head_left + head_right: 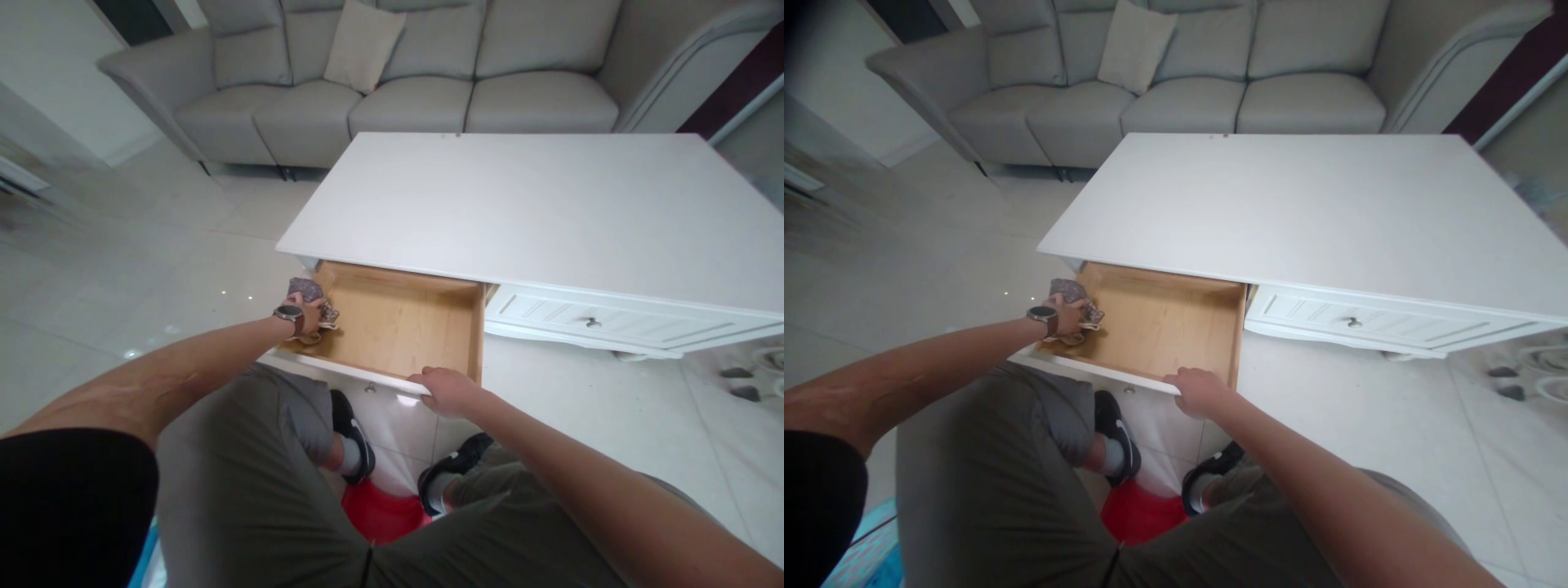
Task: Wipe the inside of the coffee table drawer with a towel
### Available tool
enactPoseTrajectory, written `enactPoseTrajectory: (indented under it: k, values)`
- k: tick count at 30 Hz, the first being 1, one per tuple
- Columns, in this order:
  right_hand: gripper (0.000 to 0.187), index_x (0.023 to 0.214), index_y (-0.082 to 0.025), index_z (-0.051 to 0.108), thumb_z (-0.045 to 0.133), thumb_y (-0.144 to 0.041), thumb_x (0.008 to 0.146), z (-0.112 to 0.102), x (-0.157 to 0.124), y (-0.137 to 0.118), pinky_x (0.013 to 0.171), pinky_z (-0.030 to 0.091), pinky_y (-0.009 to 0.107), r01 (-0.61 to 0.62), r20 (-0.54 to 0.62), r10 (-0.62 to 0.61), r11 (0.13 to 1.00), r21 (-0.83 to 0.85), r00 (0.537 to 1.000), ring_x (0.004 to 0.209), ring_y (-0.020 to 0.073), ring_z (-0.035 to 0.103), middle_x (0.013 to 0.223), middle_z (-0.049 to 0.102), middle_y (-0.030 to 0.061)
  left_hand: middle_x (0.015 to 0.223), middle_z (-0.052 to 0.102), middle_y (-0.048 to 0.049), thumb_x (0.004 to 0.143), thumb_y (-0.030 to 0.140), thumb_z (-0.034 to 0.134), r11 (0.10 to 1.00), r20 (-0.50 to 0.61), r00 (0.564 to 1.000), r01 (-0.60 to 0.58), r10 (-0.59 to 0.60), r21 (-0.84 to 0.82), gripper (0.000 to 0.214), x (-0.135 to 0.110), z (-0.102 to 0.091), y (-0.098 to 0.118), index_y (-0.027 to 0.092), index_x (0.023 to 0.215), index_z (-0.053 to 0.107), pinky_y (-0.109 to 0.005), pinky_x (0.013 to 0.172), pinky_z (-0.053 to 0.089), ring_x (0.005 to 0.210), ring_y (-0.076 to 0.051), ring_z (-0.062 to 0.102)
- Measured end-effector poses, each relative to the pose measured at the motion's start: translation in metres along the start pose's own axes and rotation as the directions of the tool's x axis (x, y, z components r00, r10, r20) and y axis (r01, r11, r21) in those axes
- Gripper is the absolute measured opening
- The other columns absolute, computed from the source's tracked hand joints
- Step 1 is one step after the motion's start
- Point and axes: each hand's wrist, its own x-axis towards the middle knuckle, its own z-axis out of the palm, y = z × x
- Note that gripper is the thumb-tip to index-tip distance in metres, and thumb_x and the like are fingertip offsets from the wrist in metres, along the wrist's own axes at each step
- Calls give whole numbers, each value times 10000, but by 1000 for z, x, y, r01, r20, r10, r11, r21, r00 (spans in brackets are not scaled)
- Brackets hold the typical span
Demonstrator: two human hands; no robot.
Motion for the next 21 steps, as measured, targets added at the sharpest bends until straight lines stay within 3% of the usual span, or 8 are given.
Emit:
enactPoseTrajectory:
  k: [4,8,12,16,21]
  values:
    - [429,1377,-287,640,545,-260,960,-1,-1,-2,884,510,379,3,12,-3,1000,-16,1000,1124,295,676,1237,687,117,1647,402,-127,812,641,725,997,-66,996,61,-58,57,613,16,-26,8,293,1317,726,-727,1036,328,1452,-609,162]
    - [421,1358,-296,645,555,-258,948,-3,-1,-3,883,507,378,0,36,1,1000,-20,999,1103,288,673,1216,682,110,1679,369,-126,719,777,705,996,-96,993,78,-74,42,837,31,-35,14,347,1434,642,-774,1046,272,1473,-636,73]
    - [453,1381,-324,632,557,-254,940,-4,-1,-4,887,504,381,-3,50,3,1000,-7,999,1095,286,667,1210,672,100,1676,364,-151,591,673,849,995,-88,993,86,-81,49,1024,41,-28,12,318,1512,575,-798,1042,271,1467,-644,17]
    - [481,1412,-335,614,549,-256,941,-4,-1,-2,920,496,408,-6,42,6,1000,-2,999,1111,299,659,1207,669,103,1648,382,-148,760,490,769,996,-150,986,83,-76,41,885,45,-23,15,255,1569,500,-745,1024,327,1452,-580,73]
    - [452,1388,-322,615,550,-267,944,-3,1,4,906,497,396,-7,40,8,999,-35,999,1106,295,662,1206,667,106,1508,496,-211,923,444,573,994,-201,976,69,-84,-82,587,43,-26,21,148,1427,623,-763,1020,288,1446,-568,89]
